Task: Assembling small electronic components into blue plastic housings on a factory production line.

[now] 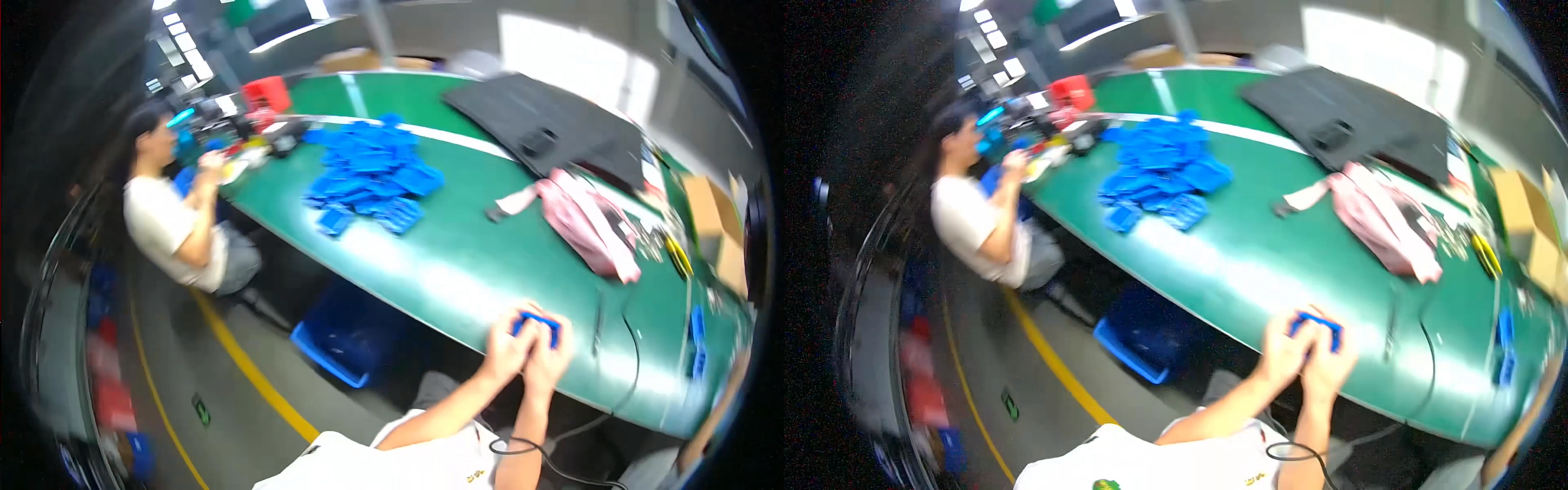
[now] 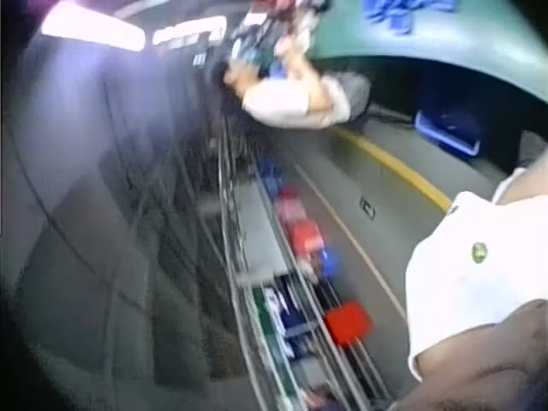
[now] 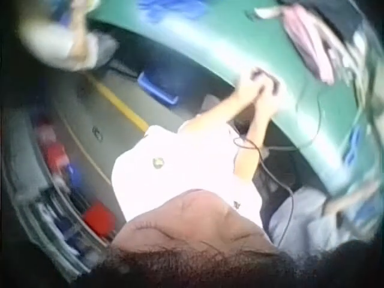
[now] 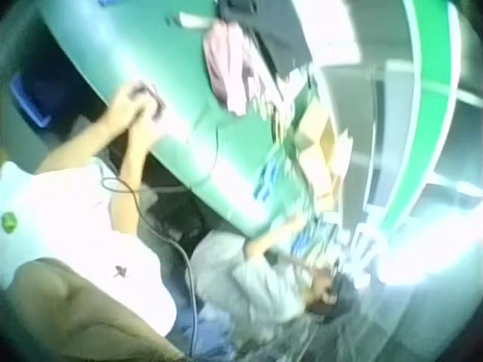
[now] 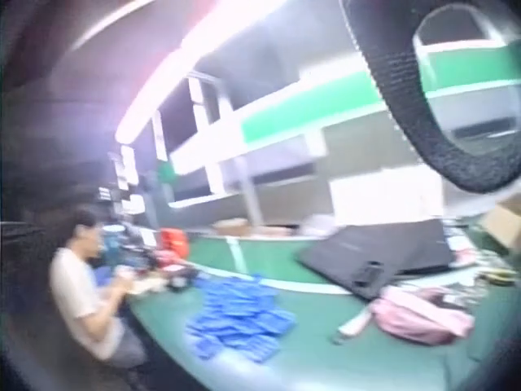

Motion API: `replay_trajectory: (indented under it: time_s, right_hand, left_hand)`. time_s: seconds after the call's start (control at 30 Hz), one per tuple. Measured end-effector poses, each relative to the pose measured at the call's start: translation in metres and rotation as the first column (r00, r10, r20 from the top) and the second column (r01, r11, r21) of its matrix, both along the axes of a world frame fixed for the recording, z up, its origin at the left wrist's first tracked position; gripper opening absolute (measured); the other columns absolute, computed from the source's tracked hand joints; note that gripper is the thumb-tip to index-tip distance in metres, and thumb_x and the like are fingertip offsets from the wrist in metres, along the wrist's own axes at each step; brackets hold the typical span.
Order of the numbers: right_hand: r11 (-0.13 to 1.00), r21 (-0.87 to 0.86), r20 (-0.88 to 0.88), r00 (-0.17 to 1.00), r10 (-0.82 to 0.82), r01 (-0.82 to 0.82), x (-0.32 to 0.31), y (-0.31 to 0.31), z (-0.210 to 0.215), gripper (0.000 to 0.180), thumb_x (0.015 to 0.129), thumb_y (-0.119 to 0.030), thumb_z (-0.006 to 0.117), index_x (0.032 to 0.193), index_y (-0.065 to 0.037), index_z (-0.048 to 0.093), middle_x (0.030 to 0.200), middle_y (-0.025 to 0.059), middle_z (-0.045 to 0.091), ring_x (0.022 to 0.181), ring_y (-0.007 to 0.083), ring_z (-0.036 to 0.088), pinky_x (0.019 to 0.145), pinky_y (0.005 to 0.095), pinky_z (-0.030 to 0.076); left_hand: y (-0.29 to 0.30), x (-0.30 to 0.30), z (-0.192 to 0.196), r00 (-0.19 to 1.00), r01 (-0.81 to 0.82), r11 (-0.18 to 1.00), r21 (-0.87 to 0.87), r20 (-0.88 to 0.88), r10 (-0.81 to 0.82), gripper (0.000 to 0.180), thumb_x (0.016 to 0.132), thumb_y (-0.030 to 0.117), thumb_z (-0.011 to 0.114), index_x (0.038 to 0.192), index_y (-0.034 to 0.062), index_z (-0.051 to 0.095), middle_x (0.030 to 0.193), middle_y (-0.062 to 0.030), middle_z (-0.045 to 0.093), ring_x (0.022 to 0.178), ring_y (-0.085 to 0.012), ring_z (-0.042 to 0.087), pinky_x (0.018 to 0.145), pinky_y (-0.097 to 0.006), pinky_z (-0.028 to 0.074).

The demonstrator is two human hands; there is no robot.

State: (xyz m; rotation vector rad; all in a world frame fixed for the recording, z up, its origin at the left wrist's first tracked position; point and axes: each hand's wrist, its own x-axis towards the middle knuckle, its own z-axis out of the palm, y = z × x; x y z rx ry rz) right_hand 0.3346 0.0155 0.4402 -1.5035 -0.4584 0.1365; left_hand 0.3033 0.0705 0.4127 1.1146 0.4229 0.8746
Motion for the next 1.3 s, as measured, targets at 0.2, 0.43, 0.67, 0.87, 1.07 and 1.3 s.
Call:
replay_trajectory:
  time_s: [0.2,0.43,0.67,0.87,1.07,1.3]
  right_hand:
    - [0.997,0.006,0.009,0.996,-0.083,0.083,0.010,-0.009,-0.004,0.011,0.080,-0.002,0.055,0.090,0.002,0.058,0.080,0.0085,0.061,0.075,0.0128,0.056,0.070,0.0265,0.046]
    - [0.998,0.039,-0.020,0.998,0.054,-0.053,0.017,-0.015,-0.003,0.014,0.082,-0.005,0.053,0.093,0.003,0.057,0.085,0.0089,0.062,0.079,0.0127,0.056,0.072,0.0260,0.045]
    - [0.988,0.150,-0.149,0.987,0.064,-0.041,0.019,-0.017,-0.008,0.017,0.086,-0.003,0.041,0.092,0.002,0.057,0.086,0.0059,0.060,0.079,0.0106,0.053,0.071,0.0238,0.044]
    - [0.992,0.122,-0.096,0.995,0.040,-0.028,0.017,-0.017,-0.007,0.018,0.087,-0.005,0.040,0.089,0.002,0.057,0.085,0.0052,0.059,0.077,0.0091,0.052,0.070,0.0222,0.043]
    - [0.993,0.114,-0.078,0.996,0.051,-0.042,0.015,-0.020,-0.004,0.018,0.086,-0.006,0.040,0.090,0.002,0.057,0.083,0.0048,0.058,0.076,0.0084,0.052,0.069,0.0220,0.042]
    - [0.954,0.271,-0.385,0.895,0.227,-0.126,-0.030,-0.067,-0.010,0.037,0.084,-0.001,0.052,0.118,-0.002,0.038,0.093,0.0076,0.058,0.083,0.0101,0.054,0.074,0.0219,0.044]
  left_hand:
    - [0.000,0.008,0.003,0.999,0.024,0.992,0.124,0.037,-0.029,0.008,0.077,-0.003,0.052,0.085,-0.0006,0.054,0.095,-0.0116,0.056,0.088,-0.0177,0.054,0.083,-0.029,0.042]
    - [-0.003,0.007,0.002,0.999,0.019,0.995,0.094,0.041,-0.023,0.008,0.080,-0.001,0.052,0.088,-0.0011,0.053,0.097,-0.0124,0.056,0.093,-0.0188,0.054,0.086,-0.030,0.041]
    - [-0.008,0.008,0.010,1.000,-0.004,0.990,0.139,-0.016,0.006,0.010,0.079,-0.003,0.053,0.089,-0.0017,0.054,0.101,-0.0137,0.055,0.096,-0.0201,0.054,0.088,-0.031,0.041]
    - [-0.009,0.008,0.011,1.000,-0.007,0.990,0.144,-0.002,0.008,0.011,0.079,-0.005,0.052,0.089,-0.0017,0.053,0.102,-0.0142,0.055,0.097,-0.0205,0.054,0.088,-0.031,0.042]
    - [-0.009,0.004,0.008,1.000,0.012,0.986,0.165,0.020,-0.015,0.015,0.078,-0.004,0.053,0.092,-0.0013,0.053,0.104,-0.0139,0.054,0.099,-0.0204,0.053,0.088,-0.031,0.041]
    - [-0.016,-0.080,0.011,0.940,0.250,0.929,0.273,-0.299,-0.165,0.039,0.074,0.000,0.067,0.109,-0.0021,0.049,0.104,-0.0115,0.053,0.096,-0.0181,0.055,0.083,-0.030,0.045]
